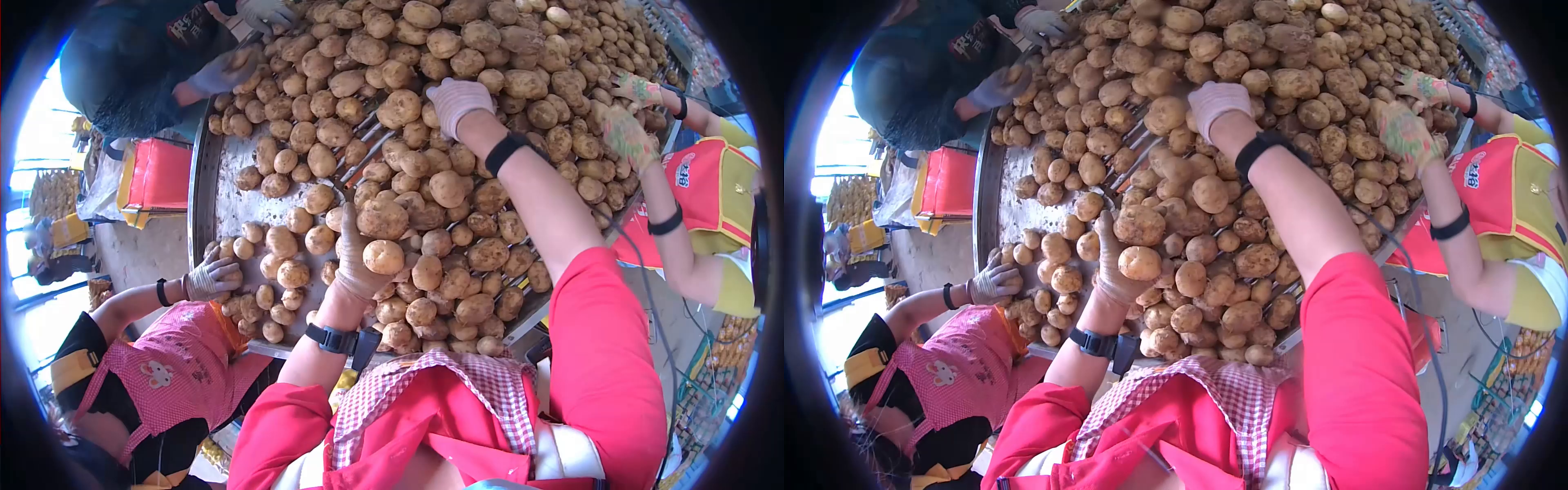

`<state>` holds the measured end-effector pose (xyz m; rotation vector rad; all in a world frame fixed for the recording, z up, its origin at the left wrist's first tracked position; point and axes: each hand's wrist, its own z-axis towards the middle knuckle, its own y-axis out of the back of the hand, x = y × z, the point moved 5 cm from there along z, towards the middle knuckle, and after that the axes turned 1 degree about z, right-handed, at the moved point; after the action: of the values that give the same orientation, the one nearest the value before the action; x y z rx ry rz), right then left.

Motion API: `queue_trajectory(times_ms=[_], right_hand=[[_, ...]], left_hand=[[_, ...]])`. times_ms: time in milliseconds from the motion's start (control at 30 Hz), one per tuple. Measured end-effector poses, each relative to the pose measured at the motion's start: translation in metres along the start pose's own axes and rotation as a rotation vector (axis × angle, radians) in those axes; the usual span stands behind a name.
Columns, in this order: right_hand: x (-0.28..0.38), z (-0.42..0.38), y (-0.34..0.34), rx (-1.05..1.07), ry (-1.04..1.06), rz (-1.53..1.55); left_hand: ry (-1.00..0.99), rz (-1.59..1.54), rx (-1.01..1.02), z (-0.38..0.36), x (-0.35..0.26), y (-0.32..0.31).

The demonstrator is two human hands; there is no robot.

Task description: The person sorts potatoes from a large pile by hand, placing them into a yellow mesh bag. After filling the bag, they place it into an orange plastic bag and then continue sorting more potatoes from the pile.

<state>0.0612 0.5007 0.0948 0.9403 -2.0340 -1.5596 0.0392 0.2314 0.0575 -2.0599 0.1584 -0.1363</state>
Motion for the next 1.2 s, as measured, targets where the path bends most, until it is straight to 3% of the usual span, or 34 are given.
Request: queue_trajectory(times_ms=[33, 100, 167, 233, 267, 300, 367, 400, 467, 500, 567, 700, 767, 800, 833, 900, 933, 967, 1033, 1067, 1133, 1167, 1200], right_hand=[[0.002, -0.001, 0.005, 0.007, 0.006, 0.004], [0.000, -0.006, 0.021, 0.219, 0.101, -0.002], [-0.011, -0.012, 0.015, 0.219, 0.068, 0.082], [-0.025, -0.037, 0.012, -0.004, 0.080, 0.610], [-0.026, -0.058, 0.010, 0.047, 0.101, 0.761], [-0.026, -0.080, 0.009, 0.102, 0.123, 0.912], [-0.017, -0.111, -0.028, 0.181, 0.265, 1.079], [-0.009, -0.132, -0.032, 0.174, 0.240, 0.896], [0.009, -0.158, -0.036, 0.160, 0.206, 0.713], [0.021, -0.164, -0.045, 0.200, 0.195, 0.628], [0.027, -0.167, -0.053, 0.237, 0.171, 0.548], [0.020, -0.172, -0.053, 0.242, 0.111, 0.660], [0.016, -0.174, -0.063, 0.128, 0.097, 0.754], [0.009, -0.177, -0.074, -0.136, 0.150, 0.780], [0.005, -0.180, -0.075, -0.138, 0.150, 0.788], [-0.002, -0.186, -0.087, 0.104, -0.085, 2.307], [-0.004, -0.188, -0.102, 0.067, -0.053, 2.584], [-0.008, -0.192, -0.095, 0.051, -0.054, 2.584], [0.001, -0.208, -0.064, 0.404, 0.243, 3.108], [0.002, -0.213, -0.067, 0.286, 0.015, 3.128], [0.003, -0.222, -0.071, 0.219, 0.009, 3.105], [0.003, -0.227, -0.072, 0.161, 0.000, 3.078], [0.006, -0.233, -0.070, 0.173, 0.017, 3.076]], left_hand=[[-0.002, -0.005, -0.009, -0.003, -0.001, 0.000], [-0.049, 0.073, -0.045, -0.003, -0.008, -0.002], [-0.078, 0.126, -0.055, 0.001, -0.016, -0.006], [-0.097, 0.115, -0.079, -0.004, -0.022, -0.009], [-0.187, 0.140, -0.212, -0.006, -0.027, -0.020], [-0.193, 0.134, -0.211, -0.003, -0.039, -0.012], [-0.507, 1.133, -0.091, 0.002, -0.080, -0.008], [-0.378, 0.744, -0.250, 0.016, -0.087, -0.020], [-0.532, 1.195, -0.256, 0.045, -0.114, -0.045], [-0.531, 1.201, -0.246, 0.065, -0.123, -0.052], [-0.840, 1.879, -0.423, 0.095, -0.136, -0.076], [-0.610, 1.984, -0.401, 0.144, -0.113, -0.090], [-0.466, 2.102, -0.457, 0.152, -0.105, -0.093], [-0.433, 2.143, -0.406, 0.158, -0.109, -0.093], [-0.429, 2.150, -0.409, 0.160, -0.116, -0.088], [-0.471, 2.002, -0.282, 0.160, -0.125, -0.085], [-0.484, 1.743, -0.275, 0.142, -0.122, -0.089], [-0.483, 1.748, -0.262, 0.124, -0.115, -0.098], [-0.219, 0.808, -0.383, 0.087, -0.094, -0.080], [-0.219, 0.810, -0.380, 0.073, -0.085, -0.070], [0.103, 0.314, 0.261, 0.046, -0.046, -0.069], [0.094, 0.321, 0.265, 0.028, -0.030, -0.078], [0.064, 0.268, 0.080, 0.012, -0.006, -0.087]])
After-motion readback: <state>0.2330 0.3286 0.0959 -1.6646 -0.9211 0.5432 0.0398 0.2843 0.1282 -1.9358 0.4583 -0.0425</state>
